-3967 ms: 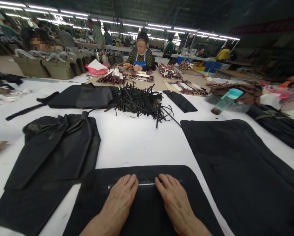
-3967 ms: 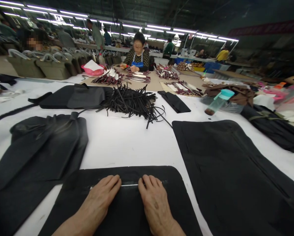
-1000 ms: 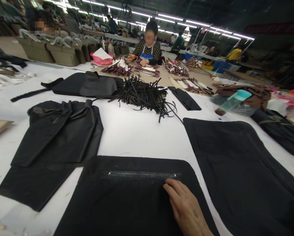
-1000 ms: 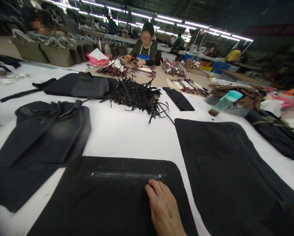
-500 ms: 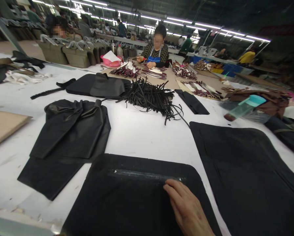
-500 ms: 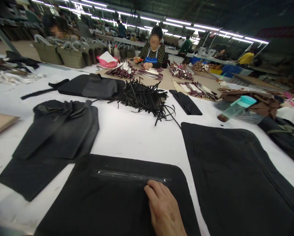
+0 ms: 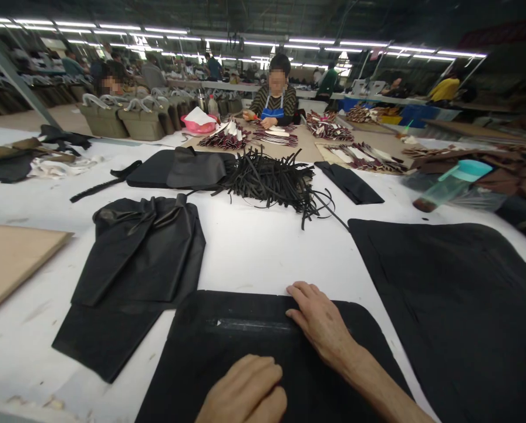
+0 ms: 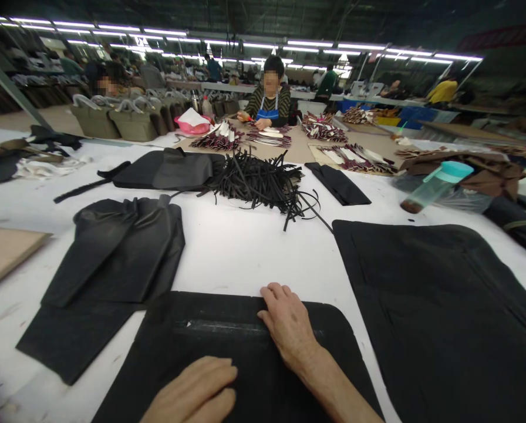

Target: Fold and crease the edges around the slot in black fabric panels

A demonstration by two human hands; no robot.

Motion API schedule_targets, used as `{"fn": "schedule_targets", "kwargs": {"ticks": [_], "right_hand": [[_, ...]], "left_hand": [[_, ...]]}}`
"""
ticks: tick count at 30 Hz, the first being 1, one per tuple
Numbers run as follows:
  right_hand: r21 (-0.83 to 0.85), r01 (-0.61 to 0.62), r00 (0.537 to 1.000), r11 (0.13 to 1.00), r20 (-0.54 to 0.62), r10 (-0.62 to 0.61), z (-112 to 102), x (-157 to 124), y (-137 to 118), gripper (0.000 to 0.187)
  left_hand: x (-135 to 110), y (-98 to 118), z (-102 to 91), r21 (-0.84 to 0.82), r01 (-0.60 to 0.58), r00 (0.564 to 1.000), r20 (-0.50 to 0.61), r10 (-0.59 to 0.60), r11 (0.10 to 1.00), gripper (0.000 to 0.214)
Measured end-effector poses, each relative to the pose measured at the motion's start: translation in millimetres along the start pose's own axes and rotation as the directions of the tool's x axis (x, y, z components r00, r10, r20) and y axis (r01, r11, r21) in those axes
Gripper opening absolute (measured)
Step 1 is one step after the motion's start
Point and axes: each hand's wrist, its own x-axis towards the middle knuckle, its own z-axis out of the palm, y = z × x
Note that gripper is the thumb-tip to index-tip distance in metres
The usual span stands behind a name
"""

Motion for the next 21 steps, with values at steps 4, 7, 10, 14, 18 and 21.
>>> {"fn": "schedule_targets", "kwargs": {"ticks": [4, 7, 10, 14, 18, 21], "right_hand": [[-0.007, -0.020, 0.999, 1.000, 0.044, 0.020, 1.0, 9.2, -1.1, 0.012], [0.041, -0.041, 0.996, 0.998, 0.084, 0.038, -2.3, 12.9, 3.9, 0.008], [0.091, -0.058, 0.991, 0.994, 0.127, 0.046, -7.4, 13.0, 10.7, 0.009], [0.162, -0.039, 0.986, 0.986, 0.166, 0.011, -11.1, 7.6, 14.5, 0.010], [0.102, -0.023, 1.000, 0.995, 0.021, 0.021, -9.5, 2.0, 13.4, 0.013], [0.005, 0.017, 0.976, 1.000, -0.217, -0.015, -11.4, -0.5, 13.6, 0.014]], "left_hand": [[9.8, -6.5, 45.1, 0.157, -0.172, 0.985, 0.044, 0.167, 0.973, 0.025], [10.9, -16.7, 54.7, 0.024, -0.157, 0.973, 0.175, 0.150, 0.987, 0.035], [15.6, -23.7, 42.0, -0.096, -0.120, 0.942, 0.304, 0.144, 0.988, 0.044], [26.9, -23.4, 20.7, -0.135, -0.053, 0.918, 0.383, 0.102, 0.989, 0.043], [30.2, -23.4, 18.1, -0.116, -0.035, 0.911, 0.405, 0.079, 0.993, 0.046], [23.6, -27.7, 27.6, -0.137, -0.047, 0.924, 0.371, 0.095, 0.989, 0.051]]}}
